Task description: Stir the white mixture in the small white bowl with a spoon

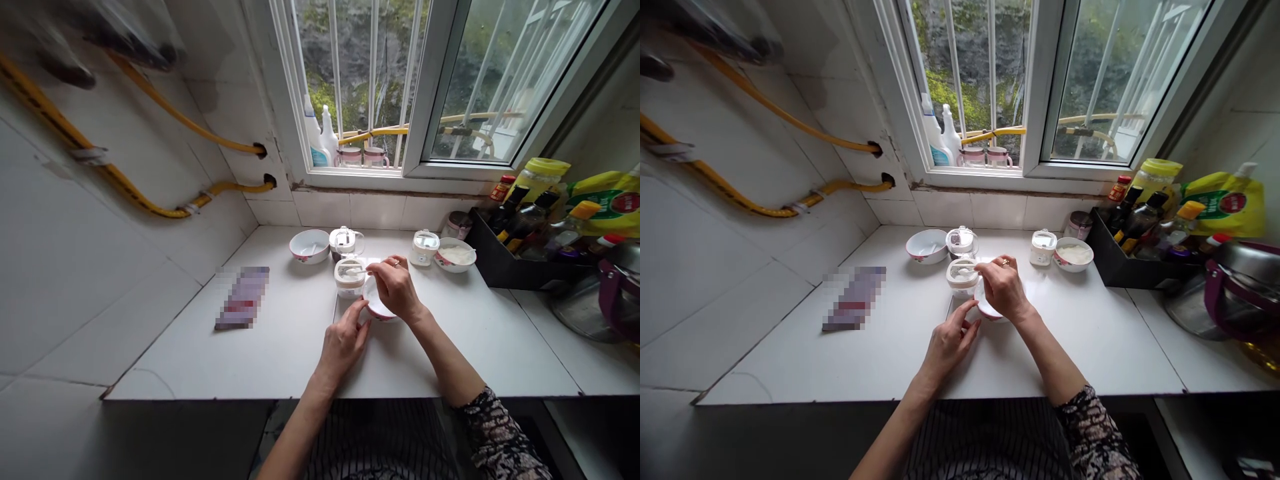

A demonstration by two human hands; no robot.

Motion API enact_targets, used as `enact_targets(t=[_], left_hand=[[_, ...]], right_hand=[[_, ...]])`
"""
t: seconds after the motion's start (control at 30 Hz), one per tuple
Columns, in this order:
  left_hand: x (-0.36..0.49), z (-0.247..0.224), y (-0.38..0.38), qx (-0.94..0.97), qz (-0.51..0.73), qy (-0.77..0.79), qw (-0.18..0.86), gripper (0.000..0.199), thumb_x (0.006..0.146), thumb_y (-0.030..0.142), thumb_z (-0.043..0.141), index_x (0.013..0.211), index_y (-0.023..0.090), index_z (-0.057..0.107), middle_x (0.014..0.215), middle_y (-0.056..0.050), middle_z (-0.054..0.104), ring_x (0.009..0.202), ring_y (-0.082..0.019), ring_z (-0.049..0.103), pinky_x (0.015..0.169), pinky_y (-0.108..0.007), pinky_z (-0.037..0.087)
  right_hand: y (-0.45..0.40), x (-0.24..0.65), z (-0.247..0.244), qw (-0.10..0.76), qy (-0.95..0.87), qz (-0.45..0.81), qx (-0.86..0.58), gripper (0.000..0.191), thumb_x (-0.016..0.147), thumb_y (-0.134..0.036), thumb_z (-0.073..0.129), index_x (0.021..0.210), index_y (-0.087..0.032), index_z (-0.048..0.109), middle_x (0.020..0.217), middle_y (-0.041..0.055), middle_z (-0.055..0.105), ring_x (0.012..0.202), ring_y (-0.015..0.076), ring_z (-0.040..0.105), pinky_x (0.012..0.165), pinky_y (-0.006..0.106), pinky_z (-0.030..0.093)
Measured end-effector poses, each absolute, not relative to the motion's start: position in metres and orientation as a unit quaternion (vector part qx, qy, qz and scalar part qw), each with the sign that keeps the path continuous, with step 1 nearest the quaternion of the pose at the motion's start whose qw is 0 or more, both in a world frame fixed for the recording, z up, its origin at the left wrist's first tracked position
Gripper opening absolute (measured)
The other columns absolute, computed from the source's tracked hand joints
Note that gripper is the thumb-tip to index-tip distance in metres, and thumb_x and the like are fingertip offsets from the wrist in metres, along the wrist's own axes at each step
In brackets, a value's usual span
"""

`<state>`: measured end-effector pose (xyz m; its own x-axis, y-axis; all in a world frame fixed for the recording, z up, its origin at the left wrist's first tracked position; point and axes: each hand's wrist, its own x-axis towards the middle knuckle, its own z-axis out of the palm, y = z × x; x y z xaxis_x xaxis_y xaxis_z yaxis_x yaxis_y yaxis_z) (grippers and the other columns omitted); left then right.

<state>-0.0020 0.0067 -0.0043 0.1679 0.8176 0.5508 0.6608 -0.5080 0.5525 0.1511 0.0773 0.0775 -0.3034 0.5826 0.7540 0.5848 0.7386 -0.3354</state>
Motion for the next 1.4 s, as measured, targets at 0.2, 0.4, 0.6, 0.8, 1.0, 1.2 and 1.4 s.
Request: enact_targets(t=[0.2,0.4,0.6,0.8,1.0,1.2,1.4], left_hand=[[-0.003,-0.004,0.006,0.759,0.419,0.488,0.102,0.040,0.090,0.012,0.056,0.127,0.023,0.052,0.114,-0.007,0.072,0.062,-0.011,0.067,0.065,-0.024,0.055],[-0.004,-0.005,0.006,0.760,0.421,0.486,0.096,0.040,0.090,0.012,0.057,0.128,0.023,0.053,0.109,-0.006,0.073,0.062,-0.011,0.067,0.064,-0.023,0.055],[-0.005,-0.006,0.006,0.756,0.412,0.499,0.101,0.041,0.089,0.013,0.058,0.129,0.024,0.054,0.098,-0.003,0.074,0.064,-0.013,0.068,0.064,-0.023,0.054],[-0.005,-0.006,0.007,0.756,0.415,0.495,0.109,0.041,0.089,0.013,0.057,0.129,0.024,0.053,0.099,-0.003,0.074,0.061,-0.012,0.067,0.063,-0.023,0.054],[-0.004,-0.006,0.007,0.758,0.418,0.492,0.098,0.040,0.089,0.012,0.058,0.128,0.024,0.053,0.101,-0.003,0.074,0.061,-0.011,0.067,0.062,-0.022,0.054],[-0.004,-0.004,0.006,0.759,0.415,0.491,0.099,0.039,0.089,0.012,0.057,0.127,0.023,0.053,0.101,-0.004,0.074,0.061,-0.012,0.067,0.065,-0.023,0.055],[-0.003,-0.002,0.006,0.760,0.418,0.489,0.097,0.039,0.089,0.011,0.057,0.126,0.022,0.053,0.099,-0.003,0.074,0.061,-0.011,0.067,0.062,-0.022,0.053]], right_hand=[[0.079,0.175,0.077,0.521,-0.715,0.021,-0.466,0.019,0.086,-0.019,0.047,0.083,-0.023,0.065,0.067,0.0012,0.069,0.072,0.0216,0.063,0.090,0.040,0.043],[0.084,0.184,0.064,0.435,-0.747,0.034,-0.501,0.019,0.079,-0.016,0.047,0.071,-0.023,0.062,0.062,0.0000,0.066,0.061,0.0177,0.058,0.089,0.037,0.042],[0.086,0.174,0.055,0.399,-0.763,0.064,-0.505,0.018,0.077,-0.014,0.048,0.070,-0.021,0.063,0.060,0.0000,0.068,0.057,0.0155,0.058,0.091,0.037,0.041],[0.088,0.180,0.061,0.453,-0.694,0.173,-0.533,0.019,0.072,-0.016,0.046,0.063,-0.023,0.062,0.050,-0.0029,0.063,0.051,0.0154,0.057,0.074,0.030,0.048],[0.089,0.185,0.065,0.497,-0.602,0.290,-0.554,0.017,0.066,-0.022,0.047,0.063,-0.022,0.064,0.047,-0.0028,0.062,0.052,0.0165,0.059,0.061,0.027,0.047],[0.093,0.187,0.065,0.531,-0.531,0.372,-0.545,0.016,0.062,-0.025,0.049,0.060,-0.020,0.064,0.044,-0.0029,0.060,0.049,0.0148,0.055,0.059,0.027,0.046],[0.096,0.191,0.069,0.564,-0.466,0.440,-0.520,0.012,0.058,-0.023,0.052,0.057,-0.019,0.063,0.044,-0.0020,0.059,0.048,0.0132,0.053,0.057,0.026,0.045]])
